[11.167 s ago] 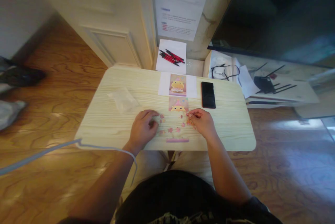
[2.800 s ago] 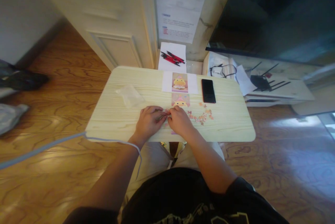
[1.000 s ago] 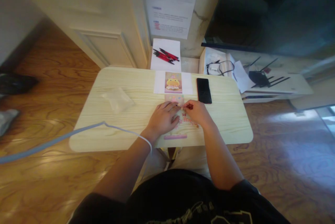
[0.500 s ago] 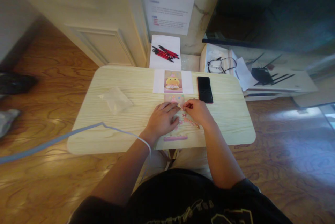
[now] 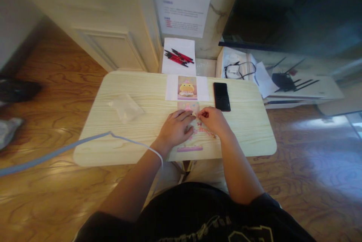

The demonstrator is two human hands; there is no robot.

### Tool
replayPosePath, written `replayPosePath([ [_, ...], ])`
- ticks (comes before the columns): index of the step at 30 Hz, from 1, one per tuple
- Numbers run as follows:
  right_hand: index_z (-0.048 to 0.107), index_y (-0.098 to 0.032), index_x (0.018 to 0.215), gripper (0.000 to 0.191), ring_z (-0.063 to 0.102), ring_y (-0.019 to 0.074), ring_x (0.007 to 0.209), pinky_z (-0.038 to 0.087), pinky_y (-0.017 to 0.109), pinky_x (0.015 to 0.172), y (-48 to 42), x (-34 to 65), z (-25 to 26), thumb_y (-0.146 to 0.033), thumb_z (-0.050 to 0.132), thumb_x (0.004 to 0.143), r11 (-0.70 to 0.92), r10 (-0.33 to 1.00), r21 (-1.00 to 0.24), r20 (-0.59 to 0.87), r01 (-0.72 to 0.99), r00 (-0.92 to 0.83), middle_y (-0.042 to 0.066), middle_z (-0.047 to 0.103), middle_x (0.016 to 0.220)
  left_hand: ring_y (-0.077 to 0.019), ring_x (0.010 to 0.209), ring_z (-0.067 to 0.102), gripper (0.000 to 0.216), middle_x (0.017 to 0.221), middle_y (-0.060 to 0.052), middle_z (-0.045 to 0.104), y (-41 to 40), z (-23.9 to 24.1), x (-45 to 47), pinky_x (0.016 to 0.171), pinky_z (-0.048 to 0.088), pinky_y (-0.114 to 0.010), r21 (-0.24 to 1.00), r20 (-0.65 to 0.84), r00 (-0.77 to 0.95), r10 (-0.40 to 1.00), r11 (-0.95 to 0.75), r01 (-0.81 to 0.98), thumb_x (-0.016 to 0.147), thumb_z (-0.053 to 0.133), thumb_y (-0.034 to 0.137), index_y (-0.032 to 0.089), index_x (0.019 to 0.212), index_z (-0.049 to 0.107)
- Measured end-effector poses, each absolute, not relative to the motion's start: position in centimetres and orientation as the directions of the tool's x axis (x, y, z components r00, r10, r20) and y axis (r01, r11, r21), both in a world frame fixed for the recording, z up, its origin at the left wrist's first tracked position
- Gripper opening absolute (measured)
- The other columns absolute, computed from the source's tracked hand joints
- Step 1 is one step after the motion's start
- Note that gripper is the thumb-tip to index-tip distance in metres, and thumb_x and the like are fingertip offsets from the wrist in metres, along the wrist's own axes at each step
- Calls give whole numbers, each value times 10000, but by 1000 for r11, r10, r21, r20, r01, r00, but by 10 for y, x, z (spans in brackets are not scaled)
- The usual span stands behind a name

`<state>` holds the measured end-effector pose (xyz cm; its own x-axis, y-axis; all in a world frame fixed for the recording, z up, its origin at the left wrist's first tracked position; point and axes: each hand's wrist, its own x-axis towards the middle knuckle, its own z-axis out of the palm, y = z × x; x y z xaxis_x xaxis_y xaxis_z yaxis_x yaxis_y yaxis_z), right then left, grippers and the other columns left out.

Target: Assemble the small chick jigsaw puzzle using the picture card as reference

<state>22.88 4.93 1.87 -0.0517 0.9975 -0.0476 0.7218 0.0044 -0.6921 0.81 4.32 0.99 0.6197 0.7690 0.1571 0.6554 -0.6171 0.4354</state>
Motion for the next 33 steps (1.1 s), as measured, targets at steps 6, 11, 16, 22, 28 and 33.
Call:
replayPosePath([
  [6, 768, -203, 866, 86, 654, 166, 793, 466, 273, 734, 48, 229, 19, -236, 704, 912, -15, 997, -679, -68, 734, -42, 37, 765, 881, -316, 1418, 501, 420, 1522, -72, 608, 43, 11, 8, 1185, 435, -533, 435, 155, 625, 765, -621, 652, 943, 618, 352, 252, 1344, 694],
  [11, 769, -203, 857, 88, 645, 167, 779, 450, 271, 704, 45, 230, 23, -208, 692, 900, -12, 993, -666, -94, 746, -68, 36, 756, 865, -315, 1405, 514, 428, 1528, -67, 603, 44, 11, 8, 1174, 445, -528, 423, 155, 627, 764, -625, 656, 939, 617, 347, 249, 1350, 686],
  [16, 774, -213, 860, 83, 642, 164, 790, 448, 261, 710, 43, 232, 26, -172, 704, 874, -11, 987, -665, -128, 747, -99, 27, 753, 871, -317, 1402, 515, 428, 1518, -60, 611, 44, 11, 9, 1162, 449, -533, 440, 162, 623, 765, -621, 648, 934, 614, 337, 264, 1350, 686],
  [22, 773, -211, 817, 87, 636, 164, 754, 437, 266, 693, 41, 234, 28, -176, 709, 865, -38, 984, -658, -158, 752, -89, 24, 752, 832, -279, 1380, 542, 432, 1519, -52, 610, 47, 13, -11, 1190, 423, -498, 476, 219, 555, 802, -585, 657, 954, 569, 293, 260, 1376, 656],
  [28, 771, -204, 859, 96, 662, 173, 802, 463, 279, 745, 36, 233, 31, -164, 687, 882, -11, 994, -686, -86, 727, -65, 37, 766, 878, -267, 1295, 596, 372, 1418, -54, 674, 40, 11, -55, 1159, 447, -481, 483, 245, 423, 873, -488, 727, 957, 568, 291, 246, 1309, 682],
  [33, 759, -208, 889, 102, 646, 176, 818, 470, 289, 775, 29, 216, 33, -145, 679, 885, 72, 994, -660, -13, 748, -107, 41, 750, 917, -275, 1282, 610, 382, 1414, -70, 674, 25, 3, -85, 1145, 466, -486, 475, 249, 371, 895, -446, 758, 946, 606, 337, 232, 1307, 676],
])
